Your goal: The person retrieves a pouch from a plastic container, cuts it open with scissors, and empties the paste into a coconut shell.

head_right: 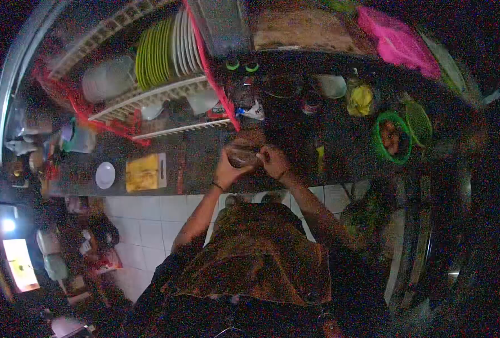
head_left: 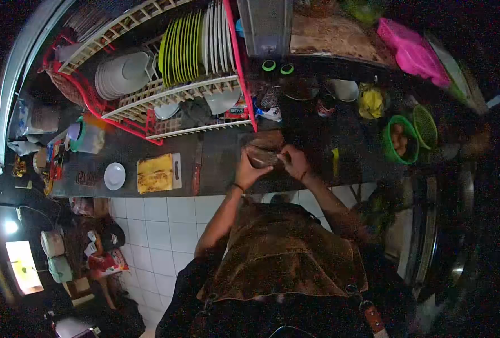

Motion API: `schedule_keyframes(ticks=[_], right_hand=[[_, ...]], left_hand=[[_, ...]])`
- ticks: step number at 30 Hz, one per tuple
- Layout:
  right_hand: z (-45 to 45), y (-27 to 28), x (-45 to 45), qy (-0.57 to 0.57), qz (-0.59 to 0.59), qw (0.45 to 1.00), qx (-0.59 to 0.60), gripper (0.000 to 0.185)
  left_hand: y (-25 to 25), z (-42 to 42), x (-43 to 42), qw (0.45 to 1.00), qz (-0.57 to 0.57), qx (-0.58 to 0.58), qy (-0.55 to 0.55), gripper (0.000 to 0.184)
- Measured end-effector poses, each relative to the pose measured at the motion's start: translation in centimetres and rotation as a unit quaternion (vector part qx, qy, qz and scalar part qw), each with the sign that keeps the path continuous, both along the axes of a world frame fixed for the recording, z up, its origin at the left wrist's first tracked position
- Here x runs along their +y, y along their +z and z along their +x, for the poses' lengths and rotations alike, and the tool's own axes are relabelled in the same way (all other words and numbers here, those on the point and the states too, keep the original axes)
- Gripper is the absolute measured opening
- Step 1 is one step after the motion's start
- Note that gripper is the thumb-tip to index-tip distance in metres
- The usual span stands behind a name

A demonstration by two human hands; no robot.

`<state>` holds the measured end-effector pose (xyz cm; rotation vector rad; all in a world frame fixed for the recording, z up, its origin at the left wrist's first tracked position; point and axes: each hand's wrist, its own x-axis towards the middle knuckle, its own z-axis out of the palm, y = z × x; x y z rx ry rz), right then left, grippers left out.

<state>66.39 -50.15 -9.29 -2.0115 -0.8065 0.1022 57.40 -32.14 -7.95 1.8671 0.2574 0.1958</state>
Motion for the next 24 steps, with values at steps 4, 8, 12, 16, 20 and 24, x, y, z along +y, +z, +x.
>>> schedule_keyframes(ticks=[4, 8, 12, 16, 20, 24], right_hand=[[0.0, -3.4, 0.6, -0.021, -0.017, 0.997, 0.067, 0.026], [-1.4, -9.3, 1.3, 0.022, 0.086, 0.987, 0.131, 0.016], [-2.9, -7.0, 0.6, -0.070, -0.095, 0.981, 0.151, 0.019], [-2.7, -4.3, -1.5, 0.035, -0.083, 0.991, 0.101, 0.021], [-2.3, -1.9, -2.9, -0.199, -0.187, 0.962, 0.023, 0.026], [0.2, -4.2, -9.7, -0.369, -0.245, 0.895, -0.046, 0.031]], left_hand=[[-1.5, 0.3, 2.6, 0.998, 0.062, 0.017, -0.004, 0.081], [-0.6, 0.4, 3.8, 0.989, 0.054, 0.135, -0.027, 0.080], [-1.9, 0.4, 3.2, 0.969, 0.161, 0.176, -0.065, 0.083], [0.7, -0.6, 0.0, 0.944, 0.315, 0.082, -0.052, 0.088], [1.1, -1.1, -1.4, 0.934, 0.353, 0.052, -0.019, 0.089], [0.9, -1.1, -1.9, 0.948, 0.308, 0.074, -0.024, 0.084]])
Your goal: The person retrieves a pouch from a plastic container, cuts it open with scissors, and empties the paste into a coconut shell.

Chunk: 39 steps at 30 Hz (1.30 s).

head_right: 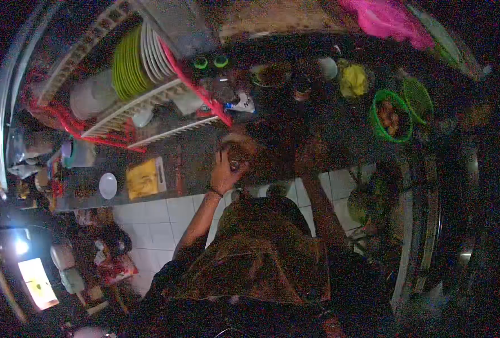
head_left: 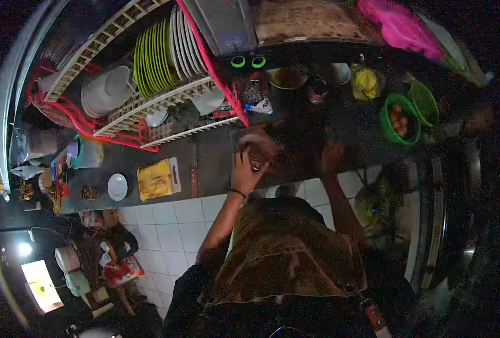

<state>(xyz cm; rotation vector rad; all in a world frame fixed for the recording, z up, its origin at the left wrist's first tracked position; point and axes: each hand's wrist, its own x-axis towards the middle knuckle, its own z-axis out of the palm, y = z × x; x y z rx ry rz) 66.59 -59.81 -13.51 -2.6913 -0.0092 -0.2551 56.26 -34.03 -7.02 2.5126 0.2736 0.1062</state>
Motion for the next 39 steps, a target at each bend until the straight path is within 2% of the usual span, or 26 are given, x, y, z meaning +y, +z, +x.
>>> schedule_keyframes(ticks=[2, 4, 8, 10, 12, 18, 20, 22, 23, 25, 28, 32, 35, 37, 39], right_hand=[[0.8, -2.2, -2.6, -0.026, 0.000, 0.999, 0.036, 0.034], [1.4, -3.5, -4.4, -0.027, 0.015, 0.997, 0.072, 0.037], [2.0, -5.4, -6.9, -0.011, 0.055, 0.989, 0.139, 0.043], [1.8, -5.7, -7.9, 0.010, 0.083, 0.983, 0.163, 0.046], [1.2, -5.6, -8.5, 0.030, 0.108, 0.977, 0.180, 0.049], [-3.9, -2.0, -8.0, 0.068, 0.085, 0.991, 0.080, 0.051], [-5.9, -0.9, -6.1, 0.114, 0.094, 0.989, 0.031, 0.052], [-7.4, -0.4, -3.2, 0.186, 0.104, 0.977, 0.016, 0.053], [-7.6, 0.8, -1.0, 0.221, 0.091, 0.970, 0.044, 0.053], [-6.7, 10.3, 4.0, 0.238, 0.014, 0.920, 0.311, 0.055], [-6.3, 4.9, 6.5, 0.281, -0.023, 0.914, 0.291, 0.058], [-6.5, 2.3, 7.6, 0.289, -0.066, 0.932, 0.210, 0.064], [-6.5, 2.0, 7.6, 0.317, -0.106, 0.916, 0.221, 0.067], [-6.4, 3.6, 7.7, 0.318, -0.104, 0.909, 0.249, 0.067], [-6.3, 2.6, 8.3, 0.305, -0.094, 0.907, 0.276, 0.069]], left_hand=[[-0.6, 0.0, -0.4, 1.000, -0.022, 0.012, 0.018, 0.081], [-1.7, 0.4, -0.9, 0.994, 0.032, -0.090, 0.050, 0.061], [-1.5, 0.7, -1.2, 0.995, 0.029, -0.089, 0.043, 0.056], [-1.5, 0.5, -1.1, 0.997, -0.043, -0.029, 0.057, 0.065], [-1.7, 0.5, -1.3, 0.997, -0.030, -0.028, 0.063, 0.064], [-1.9, 0.7, -1.3, 0.997, -0.016, -0.046, 0.068, 0.056], [-1.9, 0.8, -1.3, 0.996, -0.016, -0.052, 0.075, 0.053], [-2.3, 1.1, -1.2, 0.990, -0.074, -0.055, 0.110, 0.046], [-3.0, 1.5, -1.1, 0.990, -0.074, -0.054, 0.109, 0.046], [-5.3, 2.1, -1.0, 0.971, -0.105, -0.126, 0.176, 0.040], [-7.0, 2.8, -1.0, 0.963, -0.052, -0.130, 0.228, 0.038], [-6.7, 3.2, -1.8, 0.954, -0.023, -0.145, 0.260, 0.039], [-4.7, 3.2, -2.4, 0.954, -0.064, -0.116, 0.270, 0.038], [-4.7, 3.3, -2.9, 0.945, -0.088, -0.143, 0.281, 0.038], [-5.5, 3.6, -3.0, 0.946, -0.061, -0.146, 0.282, 0.038]])
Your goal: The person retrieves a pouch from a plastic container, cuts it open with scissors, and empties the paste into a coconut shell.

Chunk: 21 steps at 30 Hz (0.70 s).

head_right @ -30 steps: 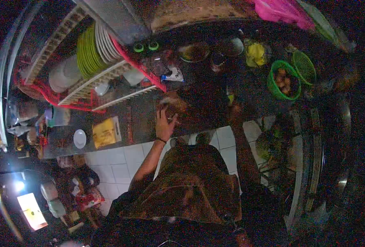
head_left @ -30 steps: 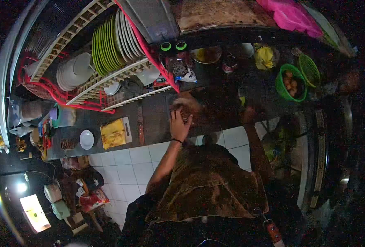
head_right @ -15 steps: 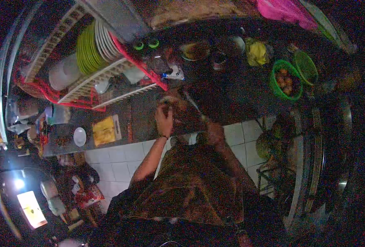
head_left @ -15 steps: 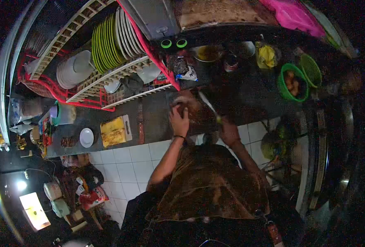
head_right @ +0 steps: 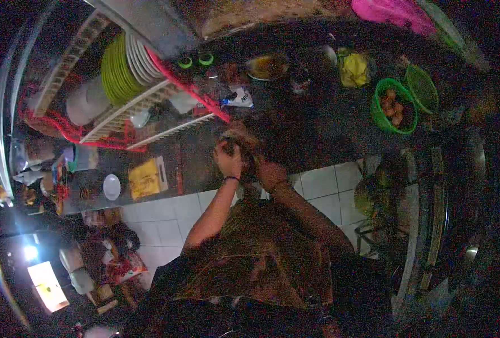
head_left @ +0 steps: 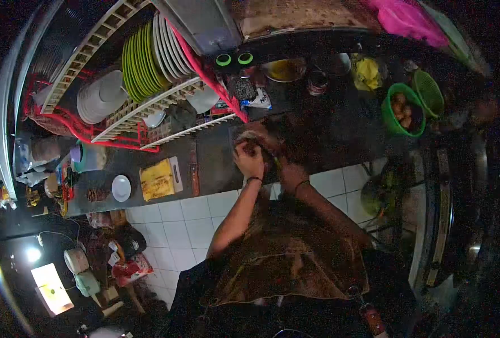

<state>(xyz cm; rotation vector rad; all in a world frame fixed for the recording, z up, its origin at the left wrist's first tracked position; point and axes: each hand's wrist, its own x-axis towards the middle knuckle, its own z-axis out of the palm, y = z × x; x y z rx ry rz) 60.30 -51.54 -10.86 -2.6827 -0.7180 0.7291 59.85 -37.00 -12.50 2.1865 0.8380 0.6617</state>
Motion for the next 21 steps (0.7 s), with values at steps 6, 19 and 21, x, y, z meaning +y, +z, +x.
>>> schedule_keyframes(ticks=[6, 19, 21], right_hand=[[-0.1, -0.6, -0.4, 0.021, 0.034, 0.999, -0.030, 0.070], [-2.6, -2.7, -3.7, 0.044, 0.043, 0.998, -0.017, 0.053], [-3.7, -0.8, -5.1, 0.012, 0.086, 0.996, 0.011, 0.049]], left_hand=[[-0.7, 0.2, 0.0, 1.000, 0.024, 0.003, -0.001, 0.038], [0.2, 0.2, -0.3, 0.999, 0.013, -0.029, 0.004, 0.029], [-0.9, 0.1, -0.1, 0.999, -0.011, -0.034, -0.002, 0.029]])
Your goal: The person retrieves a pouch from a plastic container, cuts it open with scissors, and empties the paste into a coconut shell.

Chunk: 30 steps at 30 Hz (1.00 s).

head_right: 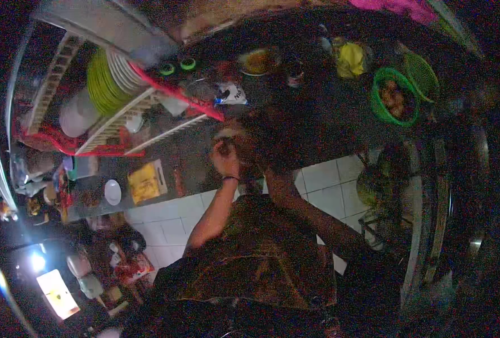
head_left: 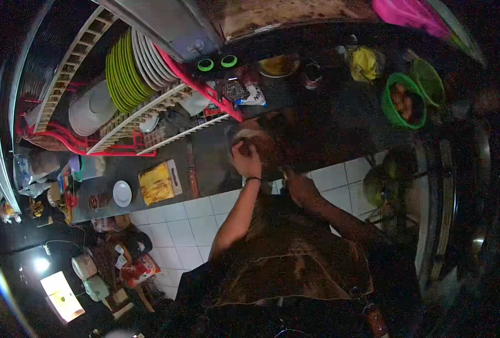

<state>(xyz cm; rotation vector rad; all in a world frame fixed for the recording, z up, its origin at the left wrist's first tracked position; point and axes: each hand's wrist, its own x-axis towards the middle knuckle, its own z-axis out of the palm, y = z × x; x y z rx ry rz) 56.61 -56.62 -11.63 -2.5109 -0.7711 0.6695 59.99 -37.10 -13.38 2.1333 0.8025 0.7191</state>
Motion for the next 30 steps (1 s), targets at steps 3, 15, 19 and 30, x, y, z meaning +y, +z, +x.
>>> schedule_keyframes(ticks=[3, 15, 19, 30], right_hand=[[-1.1, 1.3, -2.3, -0.030, 0.066, 0.997, 0.028, 0.044], [4.2, 5.8, -8.2, -0.194, -0.053, 0.978, 0.053, 0.045], [7.2, -2.5, -10.3, -0.157, 0.037, 0.953, -0.257, 0.051], [10.4, 0.4, 11.0, -0.126, 0.265, 0.954, -0.059, 0.018]], left_hand=[[-0.2, 0.3, 0.1, 1.000, -0.002, 0.002, 0.002, 0.029], [-0.5, -1.9, 2.0, 0.989, -0.069, -0.096, -0.088, 0.028], [-0.5, -1.9, 2.4, 0.982, -0.106, -0.115, -0.107, 0.029], [0.6, -2.7, 2.4, 0.980, -0.124, -0.114, -0.102, 0.032]])
